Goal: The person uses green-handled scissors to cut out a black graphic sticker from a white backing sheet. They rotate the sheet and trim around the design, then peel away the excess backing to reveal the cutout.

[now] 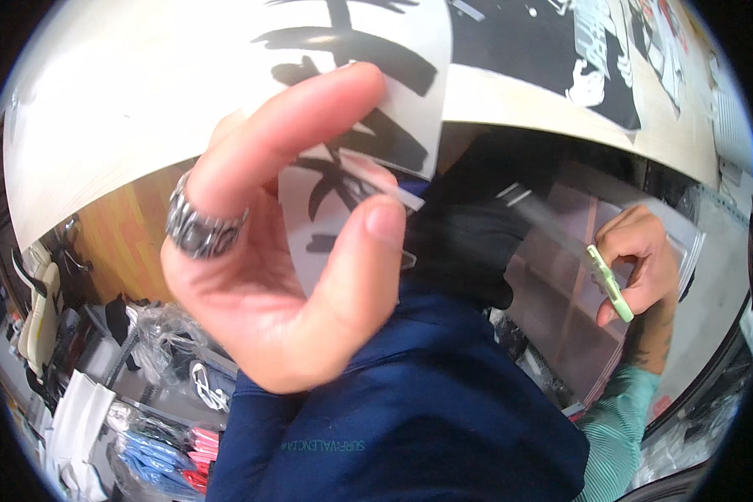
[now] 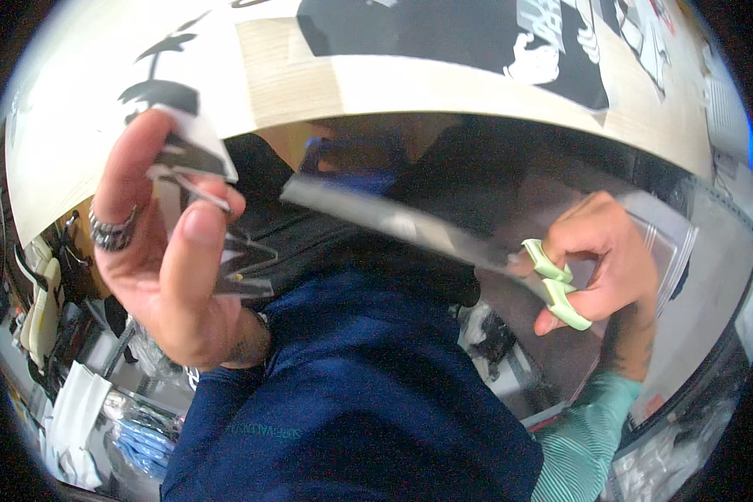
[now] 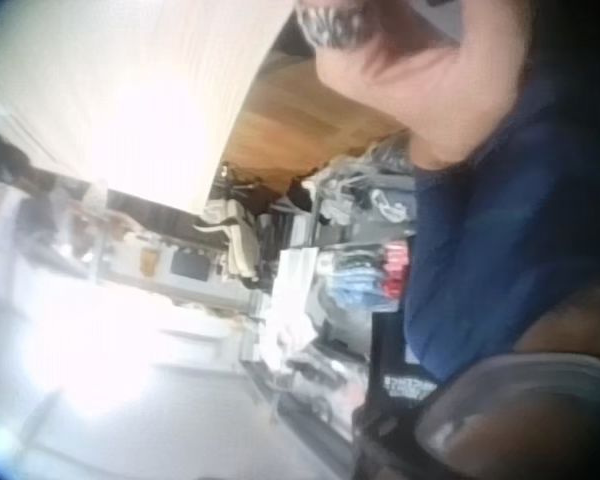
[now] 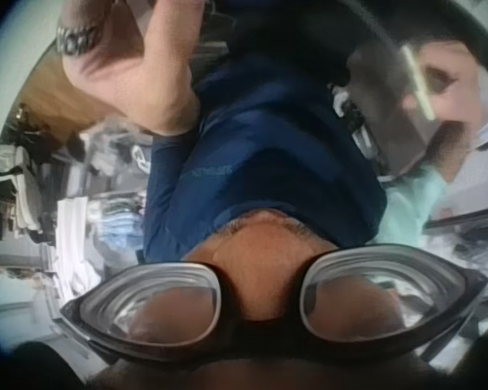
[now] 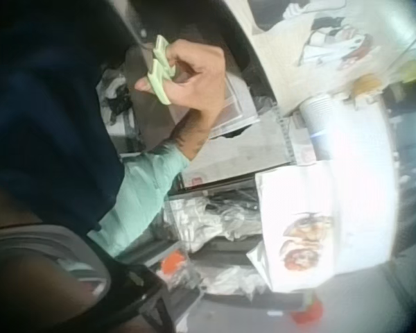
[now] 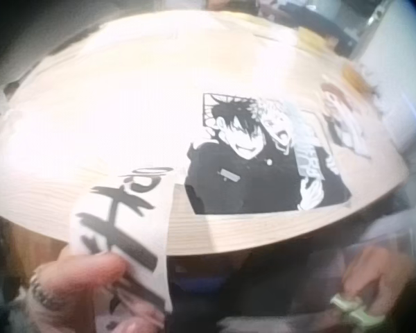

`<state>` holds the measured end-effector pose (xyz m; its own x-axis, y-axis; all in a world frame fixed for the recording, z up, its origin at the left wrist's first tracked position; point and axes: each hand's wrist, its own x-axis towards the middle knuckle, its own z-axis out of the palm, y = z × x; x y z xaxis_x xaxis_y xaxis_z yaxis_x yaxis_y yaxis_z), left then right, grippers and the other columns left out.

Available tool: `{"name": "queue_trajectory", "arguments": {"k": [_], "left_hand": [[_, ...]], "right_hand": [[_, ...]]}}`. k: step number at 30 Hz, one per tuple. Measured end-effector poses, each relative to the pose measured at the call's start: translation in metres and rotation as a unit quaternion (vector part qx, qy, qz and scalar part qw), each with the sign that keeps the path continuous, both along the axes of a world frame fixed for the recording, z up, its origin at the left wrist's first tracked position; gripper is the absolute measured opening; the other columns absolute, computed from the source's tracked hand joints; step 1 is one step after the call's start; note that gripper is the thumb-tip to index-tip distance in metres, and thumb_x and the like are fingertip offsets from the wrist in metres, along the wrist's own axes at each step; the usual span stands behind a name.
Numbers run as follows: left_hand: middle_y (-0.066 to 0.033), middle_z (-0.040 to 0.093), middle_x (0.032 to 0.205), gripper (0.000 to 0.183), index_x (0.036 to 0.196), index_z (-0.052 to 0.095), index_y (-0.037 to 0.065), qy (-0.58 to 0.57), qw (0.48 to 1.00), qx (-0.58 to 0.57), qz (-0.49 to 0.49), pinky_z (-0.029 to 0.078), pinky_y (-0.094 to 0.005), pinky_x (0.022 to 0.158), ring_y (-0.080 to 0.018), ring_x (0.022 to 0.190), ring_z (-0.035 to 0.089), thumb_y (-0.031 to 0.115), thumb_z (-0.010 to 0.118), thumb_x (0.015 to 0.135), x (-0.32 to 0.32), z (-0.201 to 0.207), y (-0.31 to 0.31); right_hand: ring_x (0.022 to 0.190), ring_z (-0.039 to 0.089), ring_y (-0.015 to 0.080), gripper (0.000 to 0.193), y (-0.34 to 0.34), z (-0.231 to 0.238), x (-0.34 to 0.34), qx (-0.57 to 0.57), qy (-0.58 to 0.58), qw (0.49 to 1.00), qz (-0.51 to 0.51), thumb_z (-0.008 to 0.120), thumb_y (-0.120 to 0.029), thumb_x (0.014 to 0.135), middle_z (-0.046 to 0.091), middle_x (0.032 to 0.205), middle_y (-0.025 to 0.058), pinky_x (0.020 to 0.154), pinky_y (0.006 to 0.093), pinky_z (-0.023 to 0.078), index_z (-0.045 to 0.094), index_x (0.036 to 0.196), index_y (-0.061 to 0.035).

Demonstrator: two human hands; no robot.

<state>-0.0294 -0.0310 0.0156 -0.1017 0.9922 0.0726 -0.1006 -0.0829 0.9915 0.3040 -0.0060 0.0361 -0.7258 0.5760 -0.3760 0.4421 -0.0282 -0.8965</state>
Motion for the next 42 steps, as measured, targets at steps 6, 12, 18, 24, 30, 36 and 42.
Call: {"name": "queue_trajectory", "arguments": {"k": [6,12,18,24,30,36,42], "left_hand": [[-0.0091,0.063,0.100,0.052,0.120,0.057,-0.007,0.021,0.998,0.009,-0.054,0.045,-0.0215,0.075,-0.0116,0.083,0.059,-0.002,0.071,0.070,-0.019,-0.005,0.036],[-0.0116,0.063,0.099,0.049,0.107,0.062,-0.006,-0.010,0.982,0.066,-0.174,0.044,-0.0220,0.069,-0.0122,0.079,0.058,-0.009,0.074,0.060,0.000,-0.009,0.047],[-0.0142,0.063,0.097,0.046,0.102,0.062,-0.008,0.013,0.971,0.096,-0.218,0.045,-0.0235,0.072,-0.0164,0.082,0.060,-0.008,0.074,0.058,0.001,-0.015,0.045],[-0.0188,0.059,0.108,0.045,0.110,0.057,-0.008,-0.007,0.966,0.098,-0.238,0.041,-0.0294,0.088,-0.0219,0.099,0.056,0.003,0.073,0.069,-0.001,-0.023,0.044],[-0.0232,0.053,0.122,0.032,0.109,0.057,-0.005,0.011,0.991,0.063,-0.121,0.039,-0.0332,0.097,-0.0241,0.110,0.054,0.005,0.067,0.080,0.003,-0.025,0.030],[-0.0207,0.055,0.119,0.016,0.095,0.056,-0.001,0.008,0.988,0.023,-0.155,0.039,-0.0323,0.095,-0.0220,0.106,0.054,0.004,0.063,0.082,0.002,-0.014,0.031],[-0.0107,0.058,0.099,0.010,0.090,0.057,0.000,0.000,0.990,-0.067,-0.121,0.038,-0.0268,0.084,-0.0147,0.090,0.052,0.005,0.061,0.082,0.004,-0.007,0.029]], "right_hand": [[0.038,0.049,0.0088,0.053,-0.036,-0.029,-0.037,0.035,0.108,0.898,-0.425,0.079,-0.049,0.071,0.052,0.052,0.0023,0.035,0.0213,0.039,0.058,0.073,-0.0005],[0.060,0.058,0.0161,0.032,-0.015,-0.049,-0.125,0.063,0.281,0.778,-0.559,0.066,-0.029,0.083,0.060,0.068,0.0095,0.058,0.0254,0.047,0.054,0.091,-0.0005],[0.077,0.060,0.0132,0.031,-0.002,-0.031,-0.168,-0.020,0.356,0.775,-0.521,0.077,-0.014,0.076,0.062,0.088,0.0070,0.070,0.0254,0.049,0.051,0.091,-0.0049],[0.082,0.059,0.0143,0.032,0.000,-0.040,-0.163,0.008,0.356,0.804,-0.475,0.072,-0.007,0.072,0.059,0.095,0.0060,0.080,0.0279,0.048,0.051,0.096,-0.0054],[0.081,0.058,0.0126,0.031,0.001,-0.040,-0.164,0.007,0.359,0.791,-0.496,0.071,-0.006,0.073,0.059,0.096,0.0061,0.076,0.0257,0.048,0.051,0.097,-0.0045],[0.076,0.057,0.0095,0.028,0.002,-0.038,-0.166,0.024,0.352,0.787,-0.506,0.073,-0.004,0.072,0.059,0.091,0.0049,0.071,0.0230,0.048,0.052,0.091,-0.0050],[0.068,0.054,0.0071,0.028,0.005,-0.034,-0.158,0.046,0.278,0.835,-0.474,0.075,0.001,0.068,0.058,0.079,0.0017,0.064,0.0196,0.043,0.052,0.082,-0.0071]]}}
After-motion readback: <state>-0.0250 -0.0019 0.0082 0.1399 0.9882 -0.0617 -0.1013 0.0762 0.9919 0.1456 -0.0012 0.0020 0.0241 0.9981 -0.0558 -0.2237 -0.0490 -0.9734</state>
